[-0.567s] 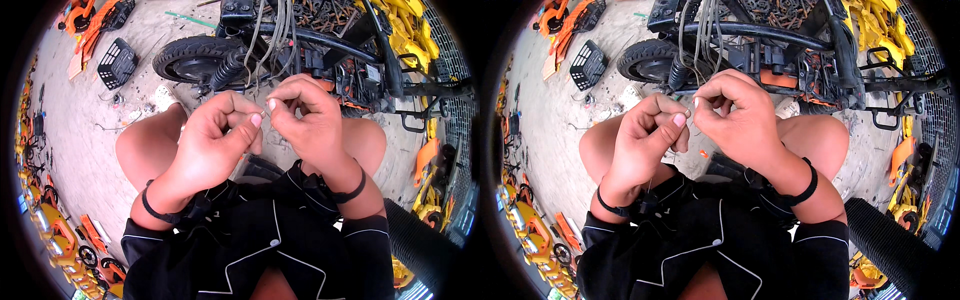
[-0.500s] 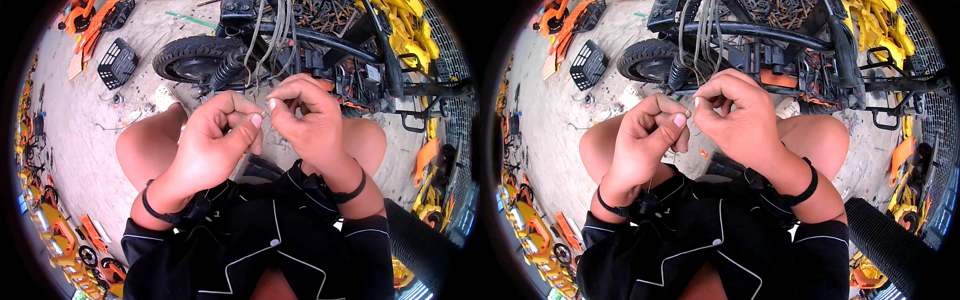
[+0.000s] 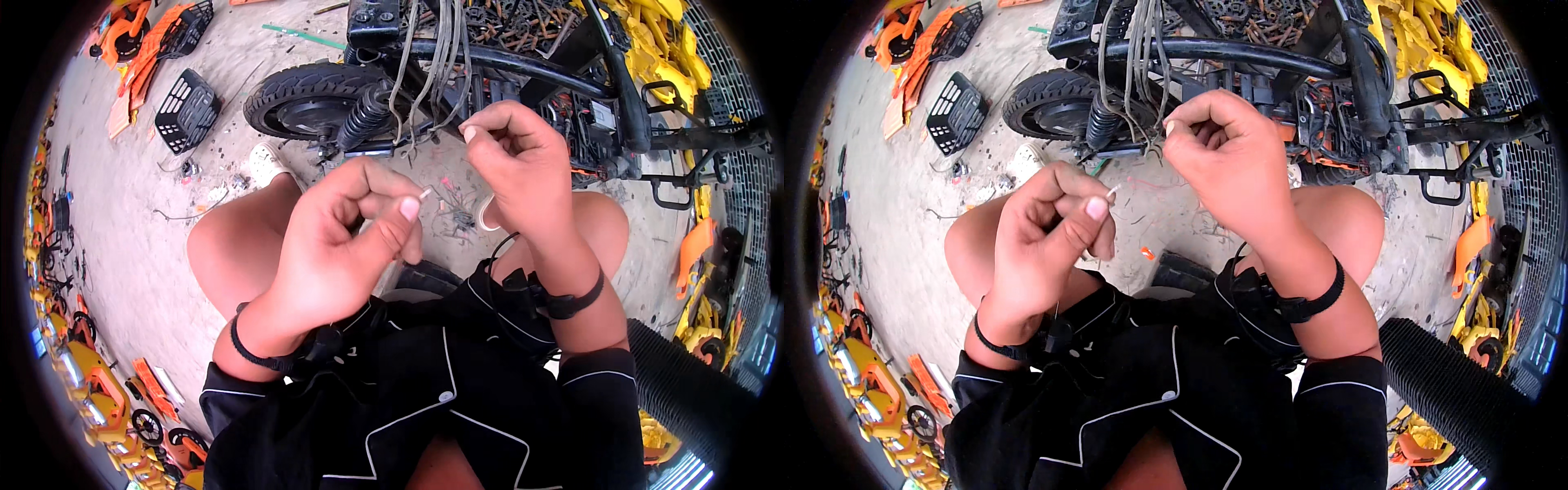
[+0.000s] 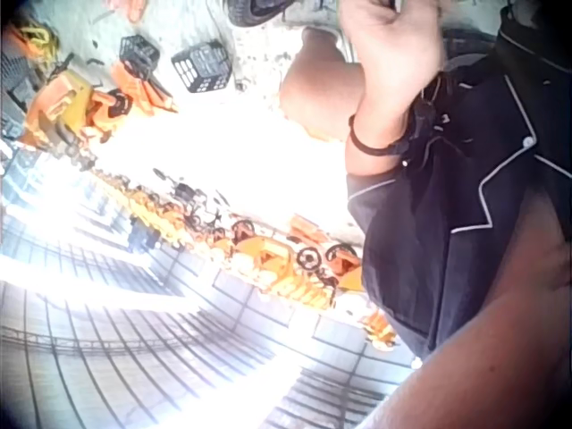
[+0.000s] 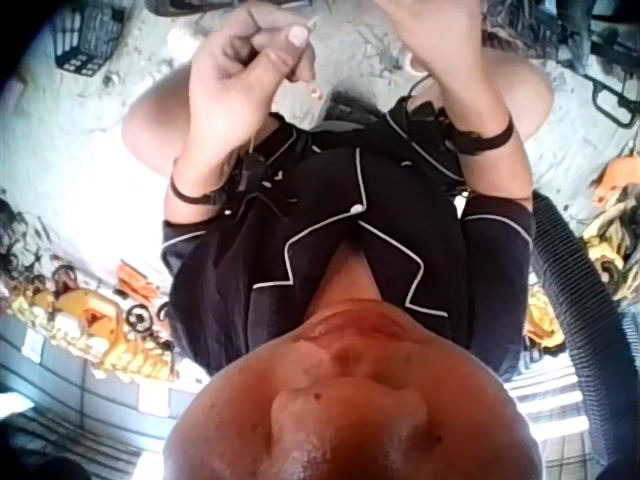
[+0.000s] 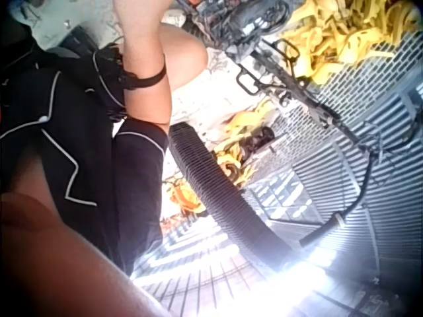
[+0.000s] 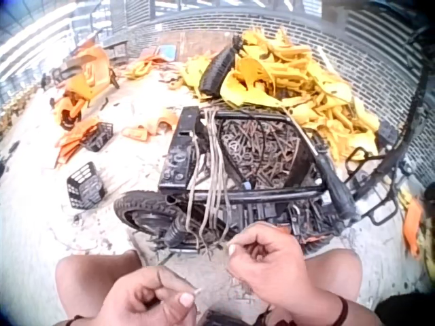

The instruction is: The person twists and joins the ends of electrical wires while working on a motorcycle engine area.

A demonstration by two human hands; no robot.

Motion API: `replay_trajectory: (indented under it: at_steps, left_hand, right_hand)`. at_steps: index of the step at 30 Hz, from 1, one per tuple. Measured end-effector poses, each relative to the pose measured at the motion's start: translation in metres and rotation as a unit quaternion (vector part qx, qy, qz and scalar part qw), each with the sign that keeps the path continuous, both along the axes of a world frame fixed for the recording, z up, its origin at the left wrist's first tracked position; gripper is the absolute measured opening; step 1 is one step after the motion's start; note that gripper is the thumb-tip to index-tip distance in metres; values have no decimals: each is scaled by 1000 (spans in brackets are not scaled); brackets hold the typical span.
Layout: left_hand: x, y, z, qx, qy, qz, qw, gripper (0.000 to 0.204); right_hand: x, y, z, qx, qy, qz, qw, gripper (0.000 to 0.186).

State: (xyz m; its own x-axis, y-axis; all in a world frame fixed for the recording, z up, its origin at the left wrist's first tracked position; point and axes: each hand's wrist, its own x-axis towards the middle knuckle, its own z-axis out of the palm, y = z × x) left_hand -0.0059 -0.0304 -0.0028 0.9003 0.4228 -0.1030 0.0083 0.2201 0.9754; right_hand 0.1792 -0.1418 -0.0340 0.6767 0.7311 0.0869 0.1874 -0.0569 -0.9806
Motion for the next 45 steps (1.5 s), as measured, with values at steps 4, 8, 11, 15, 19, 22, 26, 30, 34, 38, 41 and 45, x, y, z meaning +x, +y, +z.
replay_trajectory:
  at_steps: [4, 8, 11, 15, 19, 22, 26, 30, 34, 38, 41, 45]
  left_hand:
    - [3, 6, -6, -39, 7, 18, 999, 12]
    - [5, 5, -8, -39, 2, 30, 999, 11]
    - [6, 6, -9, -36, 3, 31, 999, 11]
    - [9, 5, -8, -41, 11, 34, 998, 12]
    - [11, 7, -11, -68, -3, 28, 997, 13]
    - [11, 8, -14, -79, -13, 20, 997, 13]
    - [11, 8, -16, -88, 2, 1, 996, 12]
    - [8, 10, -16, 14, 25, -16, 999, 13]
    - [11, 13, -18, 104, 47, -25, 993, 17]
    - [10, 10, -20, 75, 12, -12, 997, 22]
    - [11, 13, -17, 19, 18, -15, 1000, 23]
    - [13, 13, -17, -31, 18, -19, 999, 23]
  right_hand:
    - [5, -9, 10, 45, 22, 101, 994, 6]
    - [23, -18, 10, 86, -41, 285, 954, 9]
    - [13, -20, 14, 55, -36, 259, 964, 10]
    - [6, -14, 15, 1, -32, 205, 978, 25]
    - [-2, -8, 16, -46, 21, 214, 975, 25]
    - [-2, -8, 10, -35, -52, 173, 983, 16]
    - [9, -4, 16, -2, -201, 138, 970, 11]
    - [11, -5, 11, 16, -234, 151, 960, 13]
    - [12, -1, 7, 35, -271, 154, 949, 15]
    - [9, 0, 6, 30, -277, 147, 949, 16]
    - [8, 3, 6, 40, -279, 143, 949, 15]
    - [6, 4, 6, 40, -270, 150, 950, 15]
